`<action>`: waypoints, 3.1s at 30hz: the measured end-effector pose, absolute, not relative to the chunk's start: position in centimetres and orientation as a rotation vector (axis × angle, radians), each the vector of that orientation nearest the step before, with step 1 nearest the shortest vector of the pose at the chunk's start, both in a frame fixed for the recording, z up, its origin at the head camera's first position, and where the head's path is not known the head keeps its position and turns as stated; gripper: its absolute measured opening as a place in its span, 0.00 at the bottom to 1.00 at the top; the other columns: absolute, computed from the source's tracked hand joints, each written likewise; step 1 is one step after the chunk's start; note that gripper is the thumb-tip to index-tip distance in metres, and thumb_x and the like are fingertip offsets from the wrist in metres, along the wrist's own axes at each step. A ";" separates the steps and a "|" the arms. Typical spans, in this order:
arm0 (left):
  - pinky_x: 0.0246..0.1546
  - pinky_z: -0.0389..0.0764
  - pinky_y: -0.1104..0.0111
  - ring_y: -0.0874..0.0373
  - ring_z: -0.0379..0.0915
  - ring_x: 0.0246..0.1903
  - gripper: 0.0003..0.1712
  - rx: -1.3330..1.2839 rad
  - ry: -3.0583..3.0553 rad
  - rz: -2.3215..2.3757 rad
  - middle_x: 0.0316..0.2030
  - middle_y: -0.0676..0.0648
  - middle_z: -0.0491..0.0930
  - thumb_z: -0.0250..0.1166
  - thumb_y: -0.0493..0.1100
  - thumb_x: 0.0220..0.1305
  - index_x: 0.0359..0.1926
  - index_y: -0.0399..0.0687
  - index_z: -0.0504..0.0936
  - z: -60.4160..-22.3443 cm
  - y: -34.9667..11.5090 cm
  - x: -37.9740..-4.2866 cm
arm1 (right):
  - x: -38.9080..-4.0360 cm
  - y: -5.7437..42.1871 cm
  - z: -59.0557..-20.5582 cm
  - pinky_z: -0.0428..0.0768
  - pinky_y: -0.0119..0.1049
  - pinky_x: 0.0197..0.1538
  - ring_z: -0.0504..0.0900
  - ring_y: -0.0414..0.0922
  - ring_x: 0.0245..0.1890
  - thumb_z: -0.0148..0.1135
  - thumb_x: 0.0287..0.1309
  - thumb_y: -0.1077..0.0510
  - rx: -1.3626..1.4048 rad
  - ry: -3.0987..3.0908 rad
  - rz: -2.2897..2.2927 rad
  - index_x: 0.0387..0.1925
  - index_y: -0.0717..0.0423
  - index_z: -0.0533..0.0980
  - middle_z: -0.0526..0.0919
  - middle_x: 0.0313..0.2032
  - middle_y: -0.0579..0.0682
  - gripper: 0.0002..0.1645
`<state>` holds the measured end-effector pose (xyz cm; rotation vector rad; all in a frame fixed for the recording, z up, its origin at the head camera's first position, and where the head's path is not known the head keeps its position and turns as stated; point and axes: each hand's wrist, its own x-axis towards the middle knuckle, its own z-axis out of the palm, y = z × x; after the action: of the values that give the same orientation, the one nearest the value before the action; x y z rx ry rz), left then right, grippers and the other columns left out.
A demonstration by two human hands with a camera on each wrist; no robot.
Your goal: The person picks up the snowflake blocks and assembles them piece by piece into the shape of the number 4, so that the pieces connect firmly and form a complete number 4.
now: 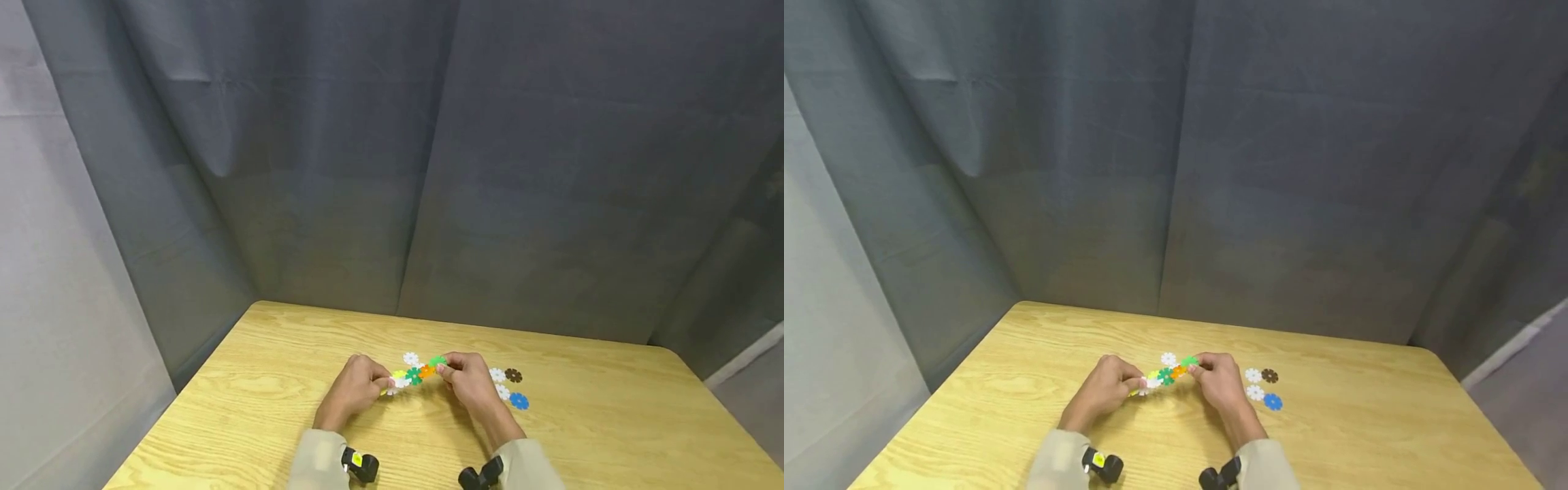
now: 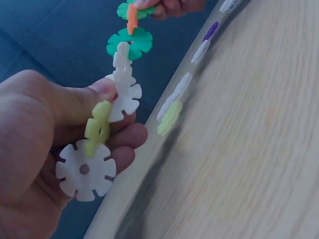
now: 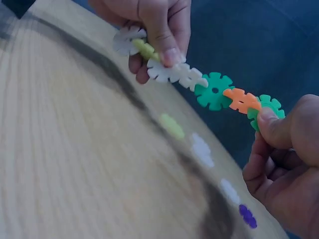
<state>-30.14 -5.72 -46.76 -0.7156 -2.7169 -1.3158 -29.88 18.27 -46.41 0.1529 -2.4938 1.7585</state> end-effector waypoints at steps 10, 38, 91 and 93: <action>0.35 0.74 0.63 0.66 0.55 0.15 0.20 -0.732 -2.743 -1.311 0.14 0.58 0.71 0.67 0.39 0.68 0.16 0.42 0.81 -47.1 -5.5 -30.0 | -29.7 19.1 -46.4 0.69 0.34 0.25 0.70 0.47 0.23 0.60 0.66 0.69 0.134 -2.550 1.809 0.35 0.64 0.83 0.77 0.24 0.58 0.07; 0.40 0.81 0.62 0.64 0.79 0.35 0.09 -0.679 -2.751 -1.443 0.34 0.60 0.86 0.70 0.53 0.64 0.35 0.56 0.91 -46.6 -5.7 -29.9 | -30.4 22.1 -42.9 0.77 0.46 0.39 0.73 0.49 0.30 0.55 0.71 0.65 0.205 -2.635 1.739 0.38 0.66 0.77 0.75 0.28 0.53 0.07; 0.18 0.69 0.72 0.59 0.76 0.18 0.08 -0.746 -2.866 -1.444 0.18 0.53 0.82 0.75 0.40 0.58 0.22 0.48 0.90 -46.9 -4.6 -29.8 | -30.8 22.6 -40.5 0.68 0.38 0.32 0.67 0.49 0.28 0.56 0.72 0.62 0.351 -2.666 1.730 0.36 0.64 0.74 0.69 0.27 0.52 0.08; 0.18 0.69 0.72 0.60 0.75 0.17 0.08 -0.745 -2.852 -1.449 0.18 0.52 0.82 0.75 0.40 0.58 0.23 0.47 0.90 -46.9 -4.7 -29.8 | -30.8 22.5 -40.6 0.70 0.39 0.33 0.68 0.50 0.29 0.57 0.72 0.61 0.339 -2.654 1.743 0.36 0.63 0.74 0.70 0.27 0.53 0.08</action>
<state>-29.81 -4.71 -46.91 -0.7454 -2.8517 -1.4495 -30.80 22.50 -40.60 0.3391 -2.6540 1.7431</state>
